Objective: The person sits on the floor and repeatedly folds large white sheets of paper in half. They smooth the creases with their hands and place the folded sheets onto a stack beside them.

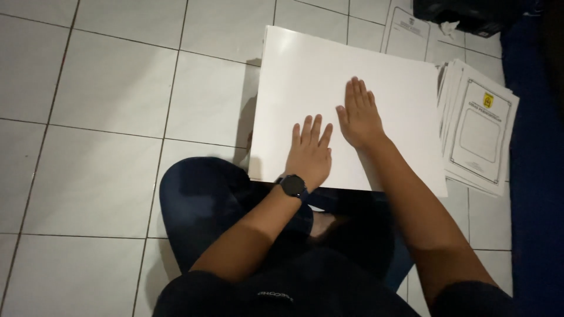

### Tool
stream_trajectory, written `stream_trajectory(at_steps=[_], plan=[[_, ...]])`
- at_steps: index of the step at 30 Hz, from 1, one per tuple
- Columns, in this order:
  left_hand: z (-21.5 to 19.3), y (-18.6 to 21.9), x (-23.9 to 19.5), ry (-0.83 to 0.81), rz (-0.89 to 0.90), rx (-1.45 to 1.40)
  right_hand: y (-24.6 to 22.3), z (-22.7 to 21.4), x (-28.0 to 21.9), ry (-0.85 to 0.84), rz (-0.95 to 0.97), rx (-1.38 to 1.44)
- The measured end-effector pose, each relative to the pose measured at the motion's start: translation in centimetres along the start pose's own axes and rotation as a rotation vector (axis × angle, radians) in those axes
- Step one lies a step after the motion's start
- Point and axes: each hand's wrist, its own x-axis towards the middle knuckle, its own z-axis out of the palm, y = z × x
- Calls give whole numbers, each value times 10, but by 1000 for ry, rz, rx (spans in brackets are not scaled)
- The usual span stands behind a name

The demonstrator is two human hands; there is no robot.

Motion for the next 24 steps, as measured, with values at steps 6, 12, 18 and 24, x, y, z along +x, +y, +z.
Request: stream_trajectory(at_steps=[6, 12, 18, 24], plan=[[-2, 3, -3, -10, 8, -21, -16, 2, -45, -71, 19, 29], [-8, 4, -3, -54, -3, 33, 9, -9, 49, 25, -5, 31], [-10, 7, -3, -33, -26, 21, 22, -14, 91, 45, -27, 56], [-7, 16, 4, -115, -69, 78, 9, 13, -19, 60, -75, 102]])
